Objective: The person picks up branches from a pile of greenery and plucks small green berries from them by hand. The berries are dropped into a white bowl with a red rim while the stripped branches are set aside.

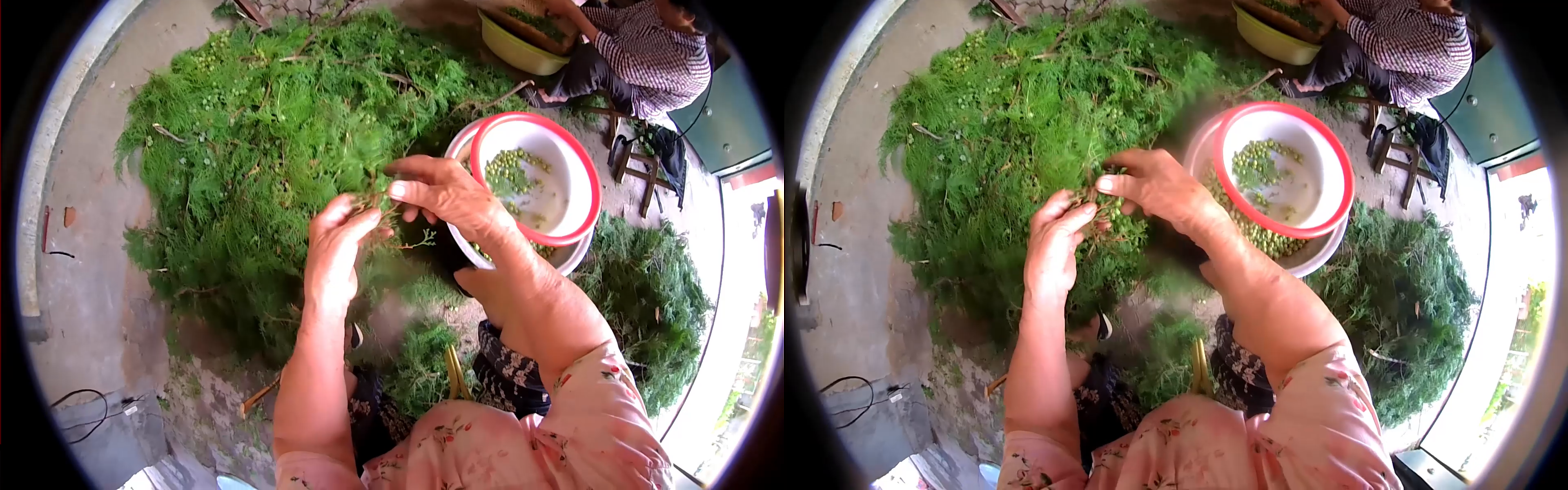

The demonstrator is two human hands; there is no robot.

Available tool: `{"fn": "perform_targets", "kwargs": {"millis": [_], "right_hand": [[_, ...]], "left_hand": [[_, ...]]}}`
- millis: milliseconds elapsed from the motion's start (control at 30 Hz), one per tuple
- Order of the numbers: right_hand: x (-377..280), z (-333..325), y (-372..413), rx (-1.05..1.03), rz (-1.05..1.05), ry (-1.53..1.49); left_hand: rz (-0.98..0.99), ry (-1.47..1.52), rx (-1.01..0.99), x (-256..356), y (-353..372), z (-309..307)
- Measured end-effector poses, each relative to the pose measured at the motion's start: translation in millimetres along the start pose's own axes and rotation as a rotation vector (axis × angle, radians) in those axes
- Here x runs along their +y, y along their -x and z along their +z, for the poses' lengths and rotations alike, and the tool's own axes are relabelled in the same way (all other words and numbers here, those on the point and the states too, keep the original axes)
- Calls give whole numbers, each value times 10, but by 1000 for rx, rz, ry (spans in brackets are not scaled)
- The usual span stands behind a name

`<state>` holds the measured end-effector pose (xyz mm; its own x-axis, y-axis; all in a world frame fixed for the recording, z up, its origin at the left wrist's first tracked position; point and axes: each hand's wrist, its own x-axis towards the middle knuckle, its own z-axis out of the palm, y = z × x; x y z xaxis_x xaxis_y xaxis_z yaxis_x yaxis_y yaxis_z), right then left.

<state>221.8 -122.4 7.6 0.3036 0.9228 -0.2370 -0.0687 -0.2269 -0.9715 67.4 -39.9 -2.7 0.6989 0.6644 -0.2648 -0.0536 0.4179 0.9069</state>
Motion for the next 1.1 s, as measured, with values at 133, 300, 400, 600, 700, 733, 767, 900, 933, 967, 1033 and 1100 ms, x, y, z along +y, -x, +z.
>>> {"fn": "perform_targets", "kwargs": {"millis": [133,300,400,600,700,733,767,900,933,967,1033,1100], "right_hand": [[14,106,-27,38,16,17],[-5,-1,-30,214,-23,169],[-4,-248,-14,260,-138,428],[-59,-876,312,173,-213,848],[33,-1267,768,191,-65,1076],[139,-1424,944,193,11,1103],[281,-1591,1118,197,116,1110],[954,-1939,1835,384,58,1237],[965,-1896,1932,415,150,1224],[855,-1754,1969,410,335,1130],[1247,-1922,2131,348,270,1065],[1353,-1818,2194,342,251,952]], "left_hand": [[-43,-46,-92,-40,-4,3],[89,-320,36,29,-35,-173],[40,-327,156,92,-52,-354],[13,-677,78,-77,-43,-795],[22,-1002,85,-84,54,-994],[23,-1084,93,-108,98,-1044],[26,-1166,100,-141,145,-1087],[-353,-1379,61,-200,315,-895],[-306,-1525,58,-388,341,-919],[-368,-1586,-26,-516,321,-923],[-463,-1661,-144,-695,317,-915],[-501,-1799,-111,-950,258,-955]]}}
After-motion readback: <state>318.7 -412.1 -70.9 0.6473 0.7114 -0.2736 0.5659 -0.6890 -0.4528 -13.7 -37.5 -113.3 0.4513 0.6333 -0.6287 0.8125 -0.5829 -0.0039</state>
